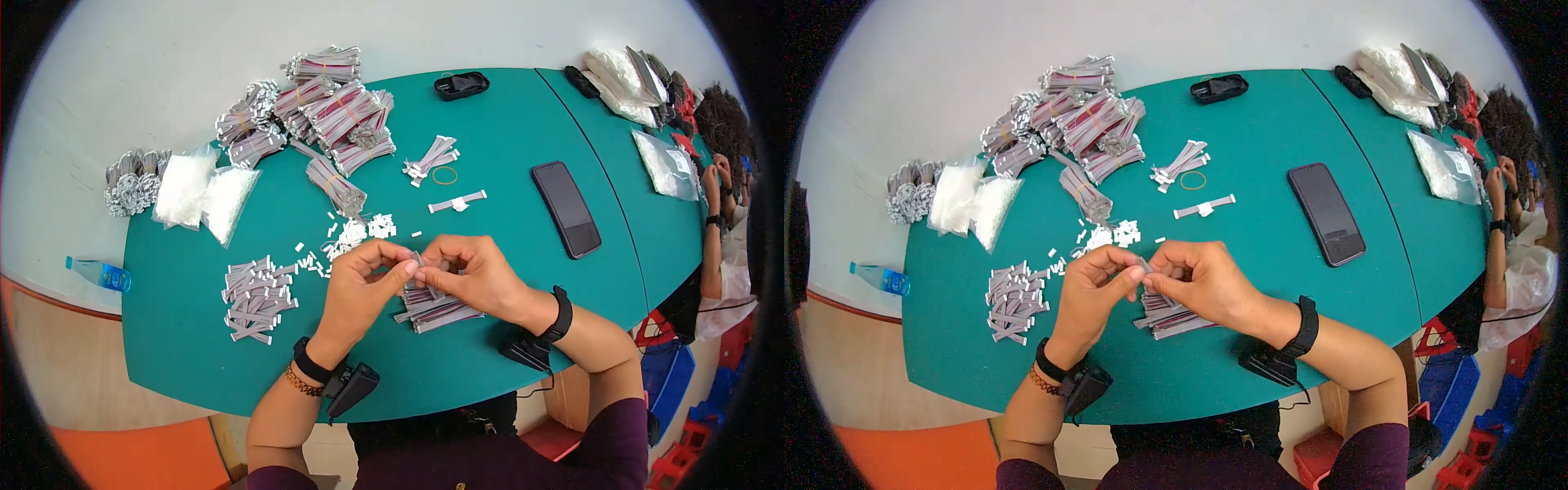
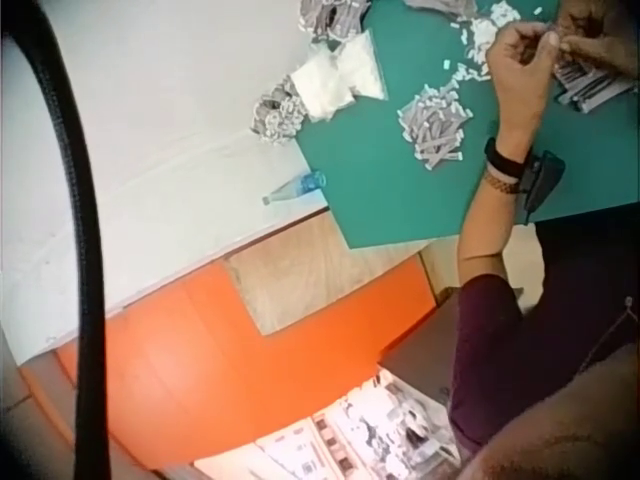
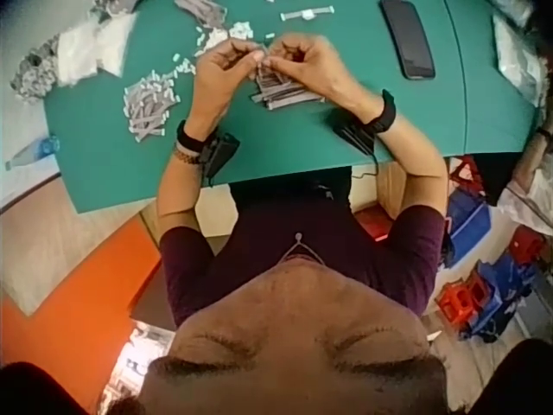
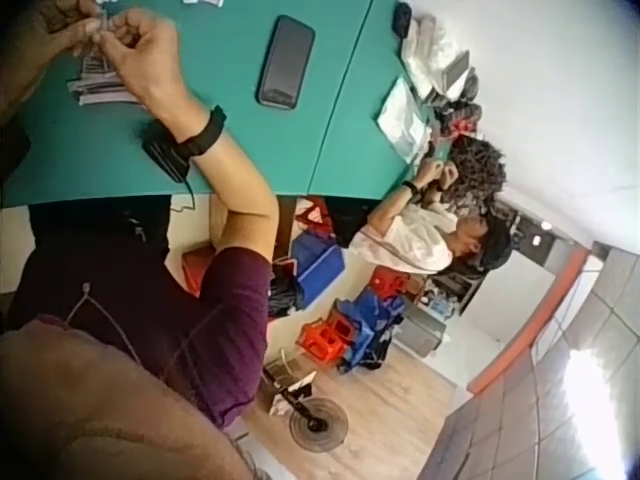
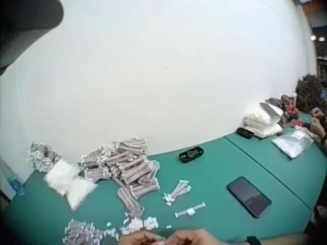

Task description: The person picks up a ribbon cable and a connector by hand, fits the connector onto the end of the cable, and places the assembled unit onto a stack.

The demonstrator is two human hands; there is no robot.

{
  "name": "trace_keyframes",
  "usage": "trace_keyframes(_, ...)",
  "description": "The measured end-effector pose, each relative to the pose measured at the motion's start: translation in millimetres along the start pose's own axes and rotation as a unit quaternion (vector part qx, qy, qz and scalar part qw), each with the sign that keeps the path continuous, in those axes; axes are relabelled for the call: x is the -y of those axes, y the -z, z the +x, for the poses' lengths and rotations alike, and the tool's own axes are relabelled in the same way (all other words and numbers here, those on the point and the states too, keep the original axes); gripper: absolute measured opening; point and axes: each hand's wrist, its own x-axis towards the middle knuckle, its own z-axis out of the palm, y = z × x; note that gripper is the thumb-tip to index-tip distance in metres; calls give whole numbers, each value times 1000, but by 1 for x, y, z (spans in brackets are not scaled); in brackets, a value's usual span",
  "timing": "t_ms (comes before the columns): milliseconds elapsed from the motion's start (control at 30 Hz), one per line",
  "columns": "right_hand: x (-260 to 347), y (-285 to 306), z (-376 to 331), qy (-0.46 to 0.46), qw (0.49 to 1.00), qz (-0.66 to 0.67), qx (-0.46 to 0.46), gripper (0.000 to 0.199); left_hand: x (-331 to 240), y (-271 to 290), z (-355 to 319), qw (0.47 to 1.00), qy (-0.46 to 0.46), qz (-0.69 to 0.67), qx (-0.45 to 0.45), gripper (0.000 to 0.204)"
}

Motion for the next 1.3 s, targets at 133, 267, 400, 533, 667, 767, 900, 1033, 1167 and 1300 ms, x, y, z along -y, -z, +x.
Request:
trace_keyframes(133, 2, -1, 0, 5, 1000, -5, -2, 13, 0, -1, 0, 1000, 6, 8, -9, 10)
trace_keyframes(267, 0, -1, 0, 9, 1000, -20, -1, 13, 1, -2, 0, 1000, 6, 8, -14, 9)
trace_keyframes(400, -1, -1, 1, -14, 1000, 26, 8, 12, 2, -2, 0, 1000, -4, -2, -27, 9)
trace_keyframes(533, 2, -1, 0, -6, 999, 40, 4, 12, 2, -3, 0, 999, -4, 10, -33, 10)
trace_keyframes(667, 3, 3, -1, -5, 1000, 9, 26, 12, 2, -2, 0, 999, 4, 18, -38, 10)
trace_keyframes(767, 1, 1, 0, 0, 1000, 26, 17, 12, 3, -3, 0, 999, 3, 6, -35, 10)
trace_keyframes(900, 1, 0, 0, -2, 999, 46, 10, 12, 1, -4, 1, 1000, 1, -8, -30, 10)
trace_keyframes(1033, 0, 1, 0, -5, 999, 47, 16, 13, 5, -2, 1, 999, -4, -17, -27, 9)
trace_keyframes(1167, 3, 2, 0, -17, 998, 57, 28, 12, 3, -3, 1, 998, 4, -54, -27, 9)
trace_keyframes(1300, 2, 3, 0, -27, 997, 65, 36, 11, 3, -4, 1, 996, 23, -80, -28, 10)
